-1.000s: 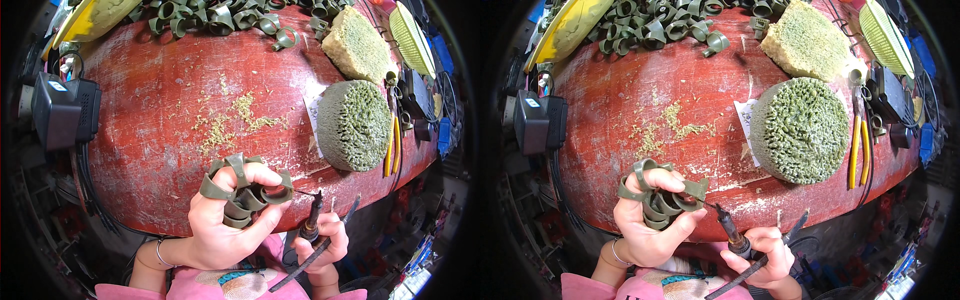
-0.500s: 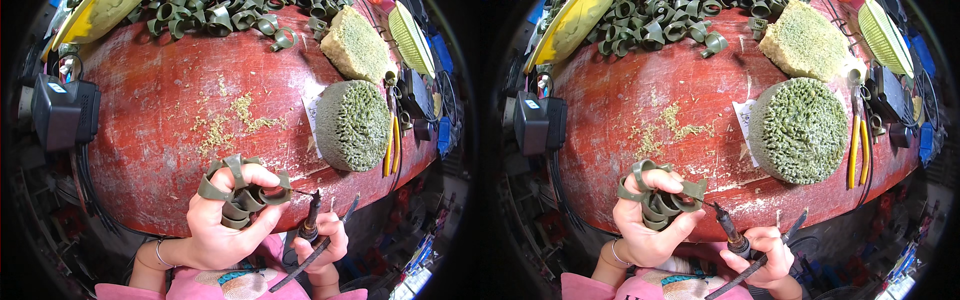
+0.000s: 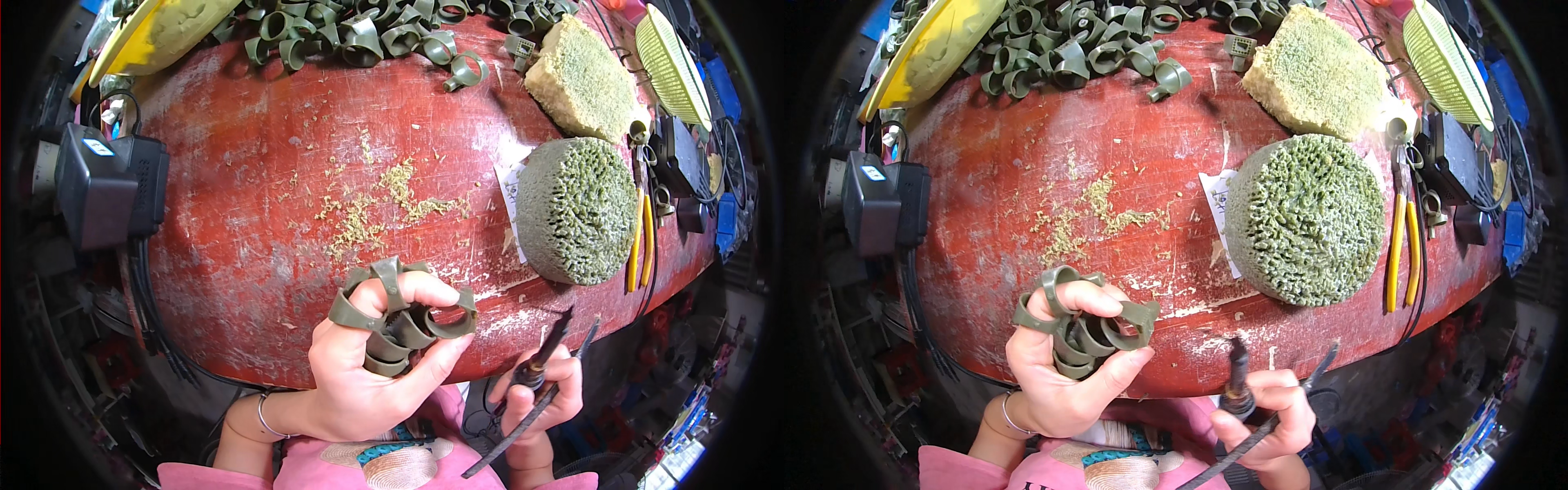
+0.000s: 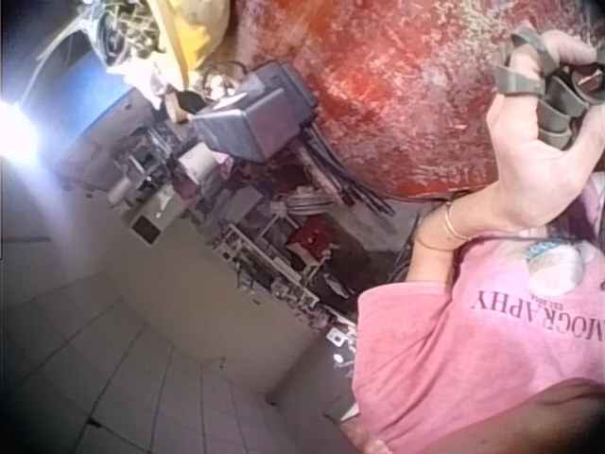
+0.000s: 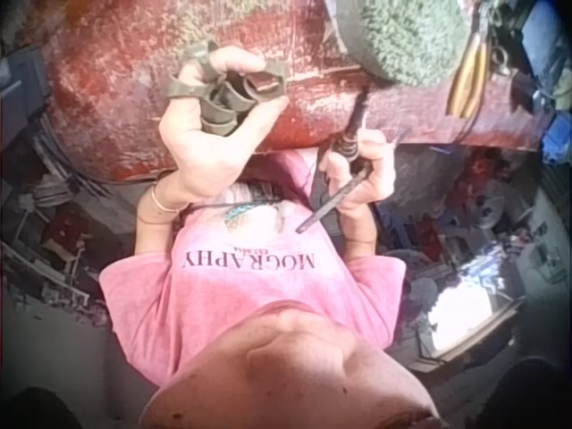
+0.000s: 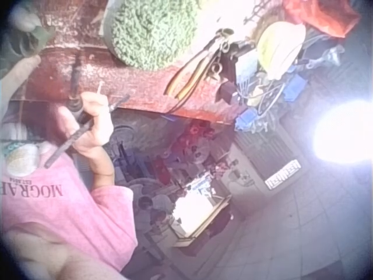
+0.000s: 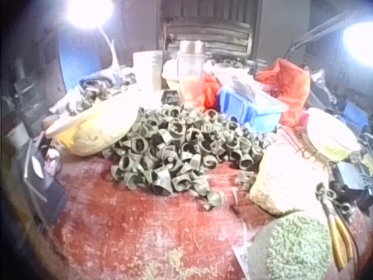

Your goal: Using a soldering iron to attach or repair small green plastic electrical components at a workbench.

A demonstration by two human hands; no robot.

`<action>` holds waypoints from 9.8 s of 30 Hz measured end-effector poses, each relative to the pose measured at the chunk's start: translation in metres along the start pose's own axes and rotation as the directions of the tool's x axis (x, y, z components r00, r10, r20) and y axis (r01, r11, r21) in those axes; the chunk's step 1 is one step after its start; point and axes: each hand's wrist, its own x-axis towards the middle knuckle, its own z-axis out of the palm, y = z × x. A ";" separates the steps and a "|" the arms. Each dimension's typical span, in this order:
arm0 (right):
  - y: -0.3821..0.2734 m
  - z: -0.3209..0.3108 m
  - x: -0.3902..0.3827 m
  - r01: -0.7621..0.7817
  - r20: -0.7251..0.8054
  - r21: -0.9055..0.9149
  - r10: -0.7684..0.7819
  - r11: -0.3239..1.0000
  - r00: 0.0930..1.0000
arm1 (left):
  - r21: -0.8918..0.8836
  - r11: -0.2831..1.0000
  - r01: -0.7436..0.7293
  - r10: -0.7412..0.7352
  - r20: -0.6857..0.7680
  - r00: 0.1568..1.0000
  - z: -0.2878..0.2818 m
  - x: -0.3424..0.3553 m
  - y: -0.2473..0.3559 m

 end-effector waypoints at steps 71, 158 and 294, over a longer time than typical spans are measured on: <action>-0.082 0.017 0.071 0.473 0.445 -0.263 -0.329 0.841 0.833 | -0.490 0.752 0.442 -0.302 0.339 0.891 -0.033 -0.018 0.030; -0.056 0.039 0.035 -0.393 0.420 0.738 0.082 0.549 0.904 | -0.009 1.000 -0.012 0.014 0.165 0.986 -0.028 -0.028 0.025; -0.064 0.044 0.040 0.226 0.028 0.230 -0.239 0.947 0.971 | -0.512 0.756 0.407 -0.286 0.300 0.910 -0.036 -0.015 0.032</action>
